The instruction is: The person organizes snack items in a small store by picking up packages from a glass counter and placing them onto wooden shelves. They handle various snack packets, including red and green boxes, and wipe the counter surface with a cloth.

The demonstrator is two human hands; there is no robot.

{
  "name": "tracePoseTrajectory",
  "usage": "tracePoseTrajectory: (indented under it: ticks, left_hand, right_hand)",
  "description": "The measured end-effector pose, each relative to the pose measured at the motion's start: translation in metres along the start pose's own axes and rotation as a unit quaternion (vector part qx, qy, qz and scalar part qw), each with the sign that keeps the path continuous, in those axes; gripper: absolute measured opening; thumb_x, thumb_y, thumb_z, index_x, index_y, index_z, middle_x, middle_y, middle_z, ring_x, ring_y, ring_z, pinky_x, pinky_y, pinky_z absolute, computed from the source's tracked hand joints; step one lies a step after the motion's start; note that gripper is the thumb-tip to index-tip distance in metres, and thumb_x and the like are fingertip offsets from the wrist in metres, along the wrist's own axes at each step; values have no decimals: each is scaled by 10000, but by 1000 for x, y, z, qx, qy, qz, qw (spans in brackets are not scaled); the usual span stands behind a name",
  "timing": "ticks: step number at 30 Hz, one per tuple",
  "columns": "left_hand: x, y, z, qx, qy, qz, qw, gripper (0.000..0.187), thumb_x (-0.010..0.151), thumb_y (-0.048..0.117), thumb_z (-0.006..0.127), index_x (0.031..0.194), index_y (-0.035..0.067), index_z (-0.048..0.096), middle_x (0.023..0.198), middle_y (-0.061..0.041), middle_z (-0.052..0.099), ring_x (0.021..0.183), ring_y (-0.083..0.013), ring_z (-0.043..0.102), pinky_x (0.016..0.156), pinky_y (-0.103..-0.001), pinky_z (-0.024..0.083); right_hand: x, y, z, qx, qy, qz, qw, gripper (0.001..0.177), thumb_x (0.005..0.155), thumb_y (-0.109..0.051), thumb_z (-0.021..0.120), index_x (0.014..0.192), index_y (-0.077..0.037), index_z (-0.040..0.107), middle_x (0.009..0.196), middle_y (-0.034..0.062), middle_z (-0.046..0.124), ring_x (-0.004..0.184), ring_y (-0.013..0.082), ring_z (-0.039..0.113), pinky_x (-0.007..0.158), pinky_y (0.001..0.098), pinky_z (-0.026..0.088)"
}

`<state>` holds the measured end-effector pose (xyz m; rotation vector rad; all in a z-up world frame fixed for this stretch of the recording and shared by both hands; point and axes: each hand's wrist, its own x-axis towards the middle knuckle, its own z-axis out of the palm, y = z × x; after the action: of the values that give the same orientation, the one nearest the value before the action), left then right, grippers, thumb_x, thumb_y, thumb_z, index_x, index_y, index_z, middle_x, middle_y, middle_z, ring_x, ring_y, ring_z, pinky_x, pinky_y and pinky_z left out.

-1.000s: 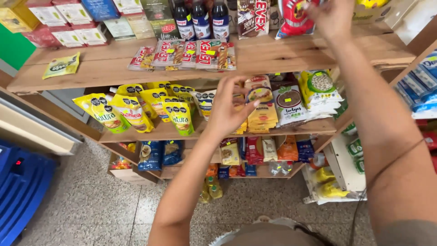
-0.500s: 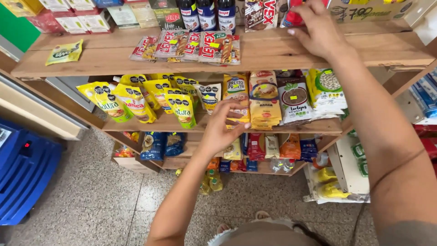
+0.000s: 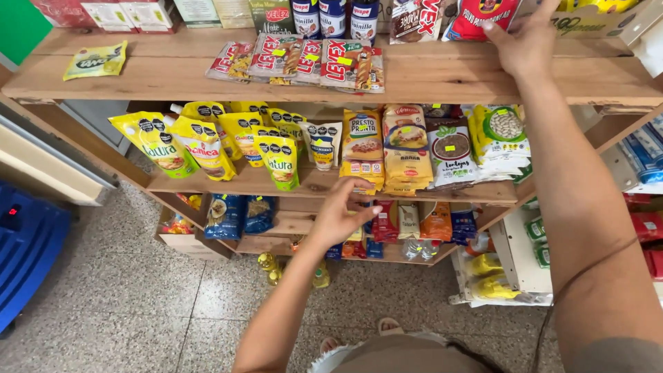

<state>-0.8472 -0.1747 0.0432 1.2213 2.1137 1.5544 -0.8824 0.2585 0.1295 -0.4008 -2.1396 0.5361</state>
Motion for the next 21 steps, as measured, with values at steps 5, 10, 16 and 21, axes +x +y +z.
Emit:
tracePoseTrajectory:
  ticks: [5, 10, 16, 21]
  left_hand:
    - [-4, -15, 2, -26, -26, 17, 999, 427, 806, 392, 632, 1115, 116, 528, 1147, -108, 525, 913, -200, 643, 807, -319, 572]
    - [-10, -14, -4, -53, -42, -37, 997, 383, 790, 335, 668, 1087, 130, 539, 1180, -78, 539, 931, -184, 654, 785, -312, 569]
    - [-15, -23, -7, -52, -60, -64, 995, 356, 797, 330, 662, 1074, 150, 531, 1192, -63, 562, 972, -190, 651, 793, -337, 563]
    - [-18, -31, -6, -39, -74, -77, 994, 354, 793, 382, 654, 1055, 178, 532, 1173, -50, 580, 970, -185, 655, 774, -342, 558]
  right_hand:
    - [18, 32, 10, 94, -23, -51, 994, 256, 1027, -119, 750, 954, -77, 508, 905, 104, 675, 840, 175, 656, 567, 331, 476]
    - [11, 0, -9, 172, -98, 4, 980, 136, 1043, -150, 645, 1093, -64, 553, 1069, 105, 636, 1051, 239, 651, 701, 343, 593]
    - [18, 39, 5, 126, -74, -60, 988, 223, 1097, -138, 710, 967, -66, 543, 981, 89, 680, 915, 159, 664, 632, 306, 524]
    - [-1, -1, -13, -39, 68, -70, 994, 393, 989, -361, 910, 875, -74, 667, 841, 52, 714, 743, 147, 680, 566, 311, 504]
